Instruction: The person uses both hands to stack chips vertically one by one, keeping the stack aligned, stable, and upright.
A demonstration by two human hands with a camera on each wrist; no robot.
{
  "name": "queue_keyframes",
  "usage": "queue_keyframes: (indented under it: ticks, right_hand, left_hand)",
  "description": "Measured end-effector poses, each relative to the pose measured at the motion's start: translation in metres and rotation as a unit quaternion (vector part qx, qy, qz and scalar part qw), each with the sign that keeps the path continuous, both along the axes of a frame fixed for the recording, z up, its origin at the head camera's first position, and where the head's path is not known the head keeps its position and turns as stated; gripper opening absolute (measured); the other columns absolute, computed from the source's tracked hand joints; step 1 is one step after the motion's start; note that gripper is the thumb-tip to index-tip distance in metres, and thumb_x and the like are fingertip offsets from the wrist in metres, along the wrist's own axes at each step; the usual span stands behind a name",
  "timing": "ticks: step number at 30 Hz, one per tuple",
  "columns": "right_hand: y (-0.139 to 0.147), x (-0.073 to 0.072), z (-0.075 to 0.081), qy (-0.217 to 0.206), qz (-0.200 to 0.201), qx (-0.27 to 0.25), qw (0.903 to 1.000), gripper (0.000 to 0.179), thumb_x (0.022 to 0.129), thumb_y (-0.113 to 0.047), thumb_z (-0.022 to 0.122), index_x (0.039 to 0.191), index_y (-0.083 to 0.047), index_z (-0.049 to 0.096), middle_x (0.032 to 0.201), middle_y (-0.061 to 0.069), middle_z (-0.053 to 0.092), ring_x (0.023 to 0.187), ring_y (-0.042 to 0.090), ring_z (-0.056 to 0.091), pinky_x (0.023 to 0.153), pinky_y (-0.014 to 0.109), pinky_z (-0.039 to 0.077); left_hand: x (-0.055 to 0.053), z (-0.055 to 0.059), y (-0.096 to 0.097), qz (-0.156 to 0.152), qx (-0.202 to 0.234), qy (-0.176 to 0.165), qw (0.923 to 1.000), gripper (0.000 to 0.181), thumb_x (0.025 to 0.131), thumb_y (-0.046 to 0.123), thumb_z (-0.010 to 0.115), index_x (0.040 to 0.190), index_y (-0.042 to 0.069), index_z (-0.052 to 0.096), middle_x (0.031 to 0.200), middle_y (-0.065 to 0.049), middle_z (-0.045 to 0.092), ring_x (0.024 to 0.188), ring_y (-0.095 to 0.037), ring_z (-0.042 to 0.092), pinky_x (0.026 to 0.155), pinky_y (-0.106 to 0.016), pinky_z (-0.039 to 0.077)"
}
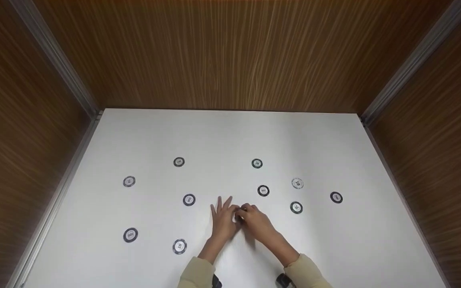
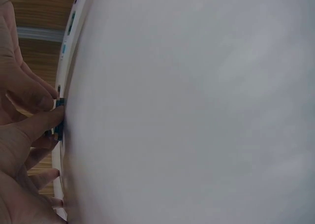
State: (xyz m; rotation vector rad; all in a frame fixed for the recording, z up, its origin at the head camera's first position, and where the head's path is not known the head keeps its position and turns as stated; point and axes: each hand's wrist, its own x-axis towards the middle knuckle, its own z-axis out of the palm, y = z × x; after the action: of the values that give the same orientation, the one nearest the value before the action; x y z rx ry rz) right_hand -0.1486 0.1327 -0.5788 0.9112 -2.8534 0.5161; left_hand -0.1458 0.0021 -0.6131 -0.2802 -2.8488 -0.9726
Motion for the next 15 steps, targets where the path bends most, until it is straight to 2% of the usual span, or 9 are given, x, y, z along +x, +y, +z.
queue_keyframes:
  ticks: [10,15]
  right_hand:
    - [0.0015,-0.0032,-0.0017,0.019,0.0,0.022,0.9996,0.026,0.077,0.001,0.068,0.102,-0.007,0.064,0.092,0.008,0.058,0.078,0.022,0.058,0.054,0.029,0.053]
    - [0.0027,-0.0039,-0.004,0.012,0.004,0.02,0.9997,0.028,0.078,0.001,0.068,0.104,-0.006,0.063,0.093,0.008,0.058,0.079,0.023,0.058,0.055,0.029,0.053]
  left_hand:
    - [-0.0012,0.0,0.0011,0.001,-0.005,-0.011,0.9999,0.033,0.069,0.021,0.078,0.097,0.012,0.065,0.132,-0.017,0.047,0.127,-0.046,0.027,0.099,-0.067,0.013]
    - [-0.0011,-0.0005,0.0007,0.0,-0.006,-0.008,1.0,0.033,0.069,0.021,0.078,0.097,0.011,0.065,0.132,-0.017,0.047,0.127,-0.046,0.027,0.099,-0.067,0.014]
